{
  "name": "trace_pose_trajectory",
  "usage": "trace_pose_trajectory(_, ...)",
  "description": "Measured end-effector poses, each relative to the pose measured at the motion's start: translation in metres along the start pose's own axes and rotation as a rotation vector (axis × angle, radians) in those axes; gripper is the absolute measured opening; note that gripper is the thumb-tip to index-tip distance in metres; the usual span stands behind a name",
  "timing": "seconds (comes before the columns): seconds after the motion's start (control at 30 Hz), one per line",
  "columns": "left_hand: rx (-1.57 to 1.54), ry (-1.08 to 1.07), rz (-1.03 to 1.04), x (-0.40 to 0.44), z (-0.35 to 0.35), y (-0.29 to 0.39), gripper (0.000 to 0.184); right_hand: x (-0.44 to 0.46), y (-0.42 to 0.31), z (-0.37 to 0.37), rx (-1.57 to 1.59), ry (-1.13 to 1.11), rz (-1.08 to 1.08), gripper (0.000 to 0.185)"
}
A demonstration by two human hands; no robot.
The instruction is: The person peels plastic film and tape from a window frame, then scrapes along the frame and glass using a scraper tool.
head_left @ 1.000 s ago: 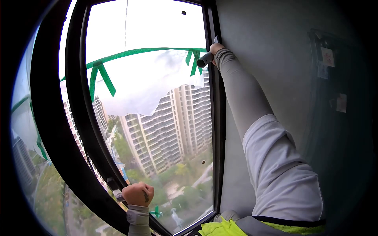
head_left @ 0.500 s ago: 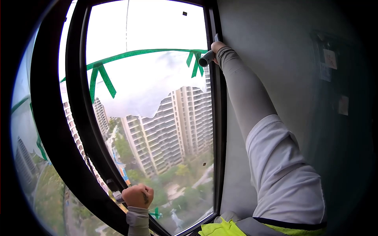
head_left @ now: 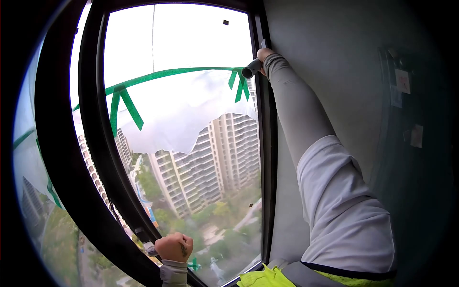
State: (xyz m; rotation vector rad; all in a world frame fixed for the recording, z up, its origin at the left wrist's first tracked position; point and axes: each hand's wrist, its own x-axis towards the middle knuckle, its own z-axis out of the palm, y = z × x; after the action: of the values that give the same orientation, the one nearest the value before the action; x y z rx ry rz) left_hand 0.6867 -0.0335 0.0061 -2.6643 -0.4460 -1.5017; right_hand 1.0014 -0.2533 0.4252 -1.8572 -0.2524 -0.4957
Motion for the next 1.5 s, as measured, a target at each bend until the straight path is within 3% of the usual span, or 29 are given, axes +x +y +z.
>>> trace_pose_trajectory(0.23, 0.014, -0.079, -0.010, 0.005, -0.010, 0.004, 0.014, 0.027, 0.015, 0.001, 0.006, -0.007, -0.154, 0.028)
trace_pose_trajectory(0.5, 0.006, -0.079, -0.030, 0.002, -0.005, 0.000, 0.014, 0.012, -0.019, -0.009, 0.071, -0.022, -0.007, 0.026)
trace_pose_trajectory(0.83, 0.005, -0.086, -0.021, 0.001, -0.004, -0.003, 0.016, 0.018, -0.037, -0.012, 0.061, -0.018, 0.015, 0.025)
trace_pose_trajectory(1.1, -0.025, -0.095, -0.016, 0.003, -0.005, -0.001, 0.016, 0.025, -0.027, -0.005, -0.087, -0.001, -0.103, 0.024)
trace_pose_trajectory(1.5, -0.033, -0.139, -0.054, 0.008, -0.016, 0.006, 0.014, 0.042, -0.037, -0.004, 0.107, 0.018, -0.001, 0.023)
